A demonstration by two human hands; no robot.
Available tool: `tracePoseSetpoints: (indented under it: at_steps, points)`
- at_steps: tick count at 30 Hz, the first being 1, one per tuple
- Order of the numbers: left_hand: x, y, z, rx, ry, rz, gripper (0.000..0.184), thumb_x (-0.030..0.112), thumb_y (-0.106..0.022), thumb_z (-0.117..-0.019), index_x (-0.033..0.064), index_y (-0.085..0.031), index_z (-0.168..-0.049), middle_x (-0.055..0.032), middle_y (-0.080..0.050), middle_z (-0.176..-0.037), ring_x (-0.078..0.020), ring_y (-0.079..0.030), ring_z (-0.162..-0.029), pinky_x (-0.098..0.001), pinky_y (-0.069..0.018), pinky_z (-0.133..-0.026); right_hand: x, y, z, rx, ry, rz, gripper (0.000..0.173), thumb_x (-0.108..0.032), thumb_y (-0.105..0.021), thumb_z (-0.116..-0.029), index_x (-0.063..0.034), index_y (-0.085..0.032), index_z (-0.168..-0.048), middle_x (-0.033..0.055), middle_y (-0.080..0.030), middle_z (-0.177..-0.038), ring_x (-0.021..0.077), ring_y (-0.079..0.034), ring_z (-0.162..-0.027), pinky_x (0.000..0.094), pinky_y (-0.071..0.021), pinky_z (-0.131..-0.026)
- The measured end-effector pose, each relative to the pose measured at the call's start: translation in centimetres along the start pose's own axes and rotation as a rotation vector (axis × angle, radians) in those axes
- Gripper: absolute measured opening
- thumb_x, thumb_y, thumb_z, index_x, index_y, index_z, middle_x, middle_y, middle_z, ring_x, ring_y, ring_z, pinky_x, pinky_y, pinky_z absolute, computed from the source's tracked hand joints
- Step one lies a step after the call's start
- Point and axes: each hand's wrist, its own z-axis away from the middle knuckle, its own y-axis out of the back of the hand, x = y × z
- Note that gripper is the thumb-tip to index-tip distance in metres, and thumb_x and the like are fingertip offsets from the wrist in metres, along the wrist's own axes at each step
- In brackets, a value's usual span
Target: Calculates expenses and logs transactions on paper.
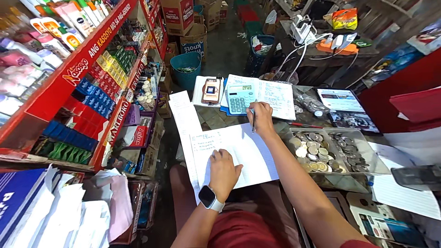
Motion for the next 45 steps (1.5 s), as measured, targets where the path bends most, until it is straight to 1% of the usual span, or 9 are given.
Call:
tracePoseSetpoints:
  at_steps: [2, 5, 8, 15, 25, 29, 34, 40, 45]
  points:
    - [0.0, 0.1, 0.0, -0.012, 0.002, -0.002, 0.074, 0.055, -0.045, -0.1036, -0.0068, -0.05, -0.144, -0.0268, -0.048, -0.15, -0.0462, -0.041, -0.142, -0.0583, -0.0371, -0.112, -0.2, -0.6, 0.8, -0.085, -0.003, 0.046, 0.03, -0.025, -0.056, -0.1048, 0.001, -0.07, -0.109, 0.0228, -0.07, -0.113, 0.0483, -0.057, -0.123, 0.0675, -0.0364, -0.106]
    - [0.2, 0.3, 0.0, -0.002, -0.01, 0.006, 0.072, 0.053, -0.046, -0.104, -0.0075, -0.051, -0.143, -0.0269, -0.048, -0.15, -0.0461, -0.041, -0.143, -0.0588, -0.0369, -0.112, 0.1, -1.1, 1.1, -0.111, 0.001, 0.097, 0.03, -0.027, -0.056, -0.1046, 0.0, -0.069, -0.106, 0.0231, -0.07, -0.109, 0.0485, -0.058, -0.12, 0.0681, -0.0372, -0.103]
    - [0.2, 0.1, 0.1, 0.021, -0.018, 0.028, 0.071, 0.052, -0.048, -0.1037, -0.008, -0.052, -0.141, -0.0281, -0.048, -0.149, -0.0477, -0.042, -0.141, -0.0599, -0.0371, -0.112, 0.3, -1.0, 0.9, -0.153, 0.0, 0.121, 0.031, -0.029, -0.055, -0.1052, -0.0006, -0.069, -0.109, 0.0242, -0.069, -0.112, 0.049, -0.058, -0.12, 0.0694, -0.0372, -0.103]
    - [0.4, 0.0, -0.3, 0.028, -0.002, 0.081, 0.071, 0.052, -0.051, -0.1024, -0.0077, -0.053, -0.141, -0.028, -0.048, -0.15, -0.0474, -0.04, -0.143, -0.0599, -0.0359, -0.113, -1.8, -0.2, -1.9, -0.148, 0.142, 0.016, 0.021, -0.012, -0.058, -0.1016, 0.0049, -0.067, -0.109, 0.0281, -0.068, -0.112, 0.0542, -0.056, -0.12, 0.0699, -0.0395, -0.099]
    - [0.1, -0.1, -0.2, 0.004, 0.011, 0.034, 0.073, 0.055, -0.048, -0.1025, -0.0059, -0.051, -0.143, -0.0259, -0.049, -0.15, -0.0454, -0.041, -0.143, -0.0575, -0.037, -0.113, -2.1, -3.1, -5.0, -0.245, 0.156, 0.052, 0.023, -0.023, -0.062, -0.1027, -0.0019, -0.069, -0.109, 0.0215, -0.07, -0.111, 0.0472, -0.057, -0.122, 0.0677, -0.0385, -0.103]
    - [0.0, -0.1, -0.2, 0.003, 0.012, 0.032, 0.074, 0.055, -0.047, -0.1026, -0.0062, -0.051, -0.144, -0.0264, -0.049, -0.15, -0.0457, -0.041, -0.143, -0.0573, -0.0372, -0.113, -2.0, -1.8, -2.2, -0.113, 0.072, 0.104, 0.03, -0.029, -0.057, -0.1047, -0.0015, -0.07, -0.105, 0.0209, -0.07, -0.108, 0.0453, -0.059, -0.12, 0.0663, -0.0392, -0.105]
    - [0.2, 0.3, -0.3, -0.018, 0.007, 0.017, 0.074, 0.056, -0.046, -0.1032, -0.0068, -0.051, -0.143, -0.0275, -0.048, -0.15, -0.0467, -0.041, -0.142, -0.0583, -0.0373, -0.112, -1.2, -0.5, -0.7, -0.127, 0.019, 0.086, 0.029, -0.026, -0.06, -0.1029, 0.0005, -0.072, -0.103, 0.0222, -0.072, -0.103, 0.0477, -0.06, -0.117, 0.0678, -0.0368, -0.105]
    - [0.1, 0.1, -0.3, -0.028, 0.017, 0.039, 0.075, 0.055, -0.047, -0.1033, -0.0069, -0.048, -0.146, -0.0275, -0.046, -0.152, -0.0463, -0.038, -0.145, -0.0585, -0.035, -0.115, -0.2, -0.8, -4.3, -0.216, 0.008, 0.079, 0.03, -0.028, -0.061, -0.1039, -0.0001, -0.069, -0.112, 0.0221, -0.07, -0.115, 0.0481, -0.056, -0.124, 0.0693, -0.0357, -0.104]
    - [0.1, 0.2, -0.3, -0.024, 0.016, 0.034, 0.074, 0.055, -0.046, -0.1035, -0.0067, -0.049, -0.145, -0.0268, -0.046, -0.152, -0.0463, -0.038, -0.145, -0.0586, -0.0354, -0.114, -0.6, -0.4, -2.1, -0.085, 0.016, 0.042, 0.033, -0.026, -0.06, -0.1031, 0.0036, -0.067, -0.115, 0.0266, -0.067, -0.116, 0.0472, -0.06, -0.119, 0.0672, -0.0382, -0.104]
